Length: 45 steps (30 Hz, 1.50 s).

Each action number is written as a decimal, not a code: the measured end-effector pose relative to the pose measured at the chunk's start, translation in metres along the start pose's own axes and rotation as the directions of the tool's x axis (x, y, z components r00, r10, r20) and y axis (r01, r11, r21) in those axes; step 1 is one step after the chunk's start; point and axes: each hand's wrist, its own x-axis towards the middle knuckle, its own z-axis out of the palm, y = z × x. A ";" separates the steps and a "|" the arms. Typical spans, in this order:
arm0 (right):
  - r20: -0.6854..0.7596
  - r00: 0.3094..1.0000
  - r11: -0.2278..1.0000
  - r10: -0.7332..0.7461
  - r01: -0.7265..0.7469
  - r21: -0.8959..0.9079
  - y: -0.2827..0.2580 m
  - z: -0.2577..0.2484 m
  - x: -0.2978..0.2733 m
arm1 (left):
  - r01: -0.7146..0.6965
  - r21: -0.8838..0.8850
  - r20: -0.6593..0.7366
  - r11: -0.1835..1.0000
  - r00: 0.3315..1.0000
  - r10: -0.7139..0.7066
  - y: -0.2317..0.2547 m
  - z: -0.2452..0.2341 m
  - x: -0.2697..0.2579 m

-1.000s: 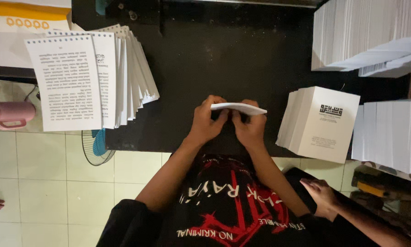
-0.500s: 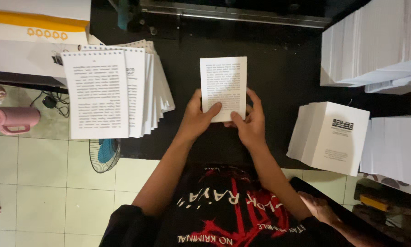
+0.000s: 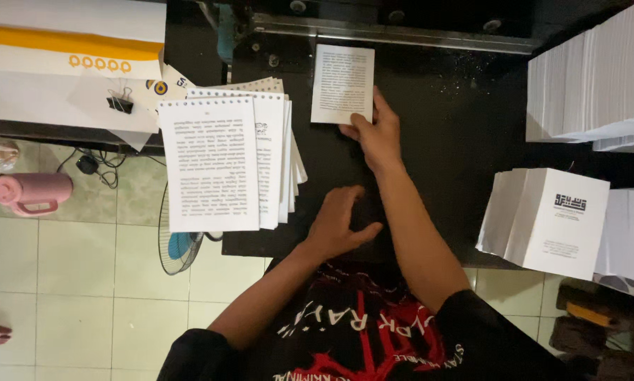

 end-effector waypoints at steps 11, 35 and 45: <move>-0.027 1.000 0.999 0.007 -0.008 -0.042 -0.005 0.008 0.046 | -0.031 0.040 0.071 0.999 0.997 0.028 0.005 0.002 0.001; -0.035 0.998 0.998 0.046 -0.045 0.036 -0.005 0.008 0.052 | -0.089 0.190 0.150 0.978 0.987 0.061 0.010 0.007 0.006; -0.057 0.998 0.999 -0.005 0.007 0.040 -0.004 0.014 0.052 | -0.141 0.094 0.075 0.985 0.988 0.135 0.000 0.005 -0.015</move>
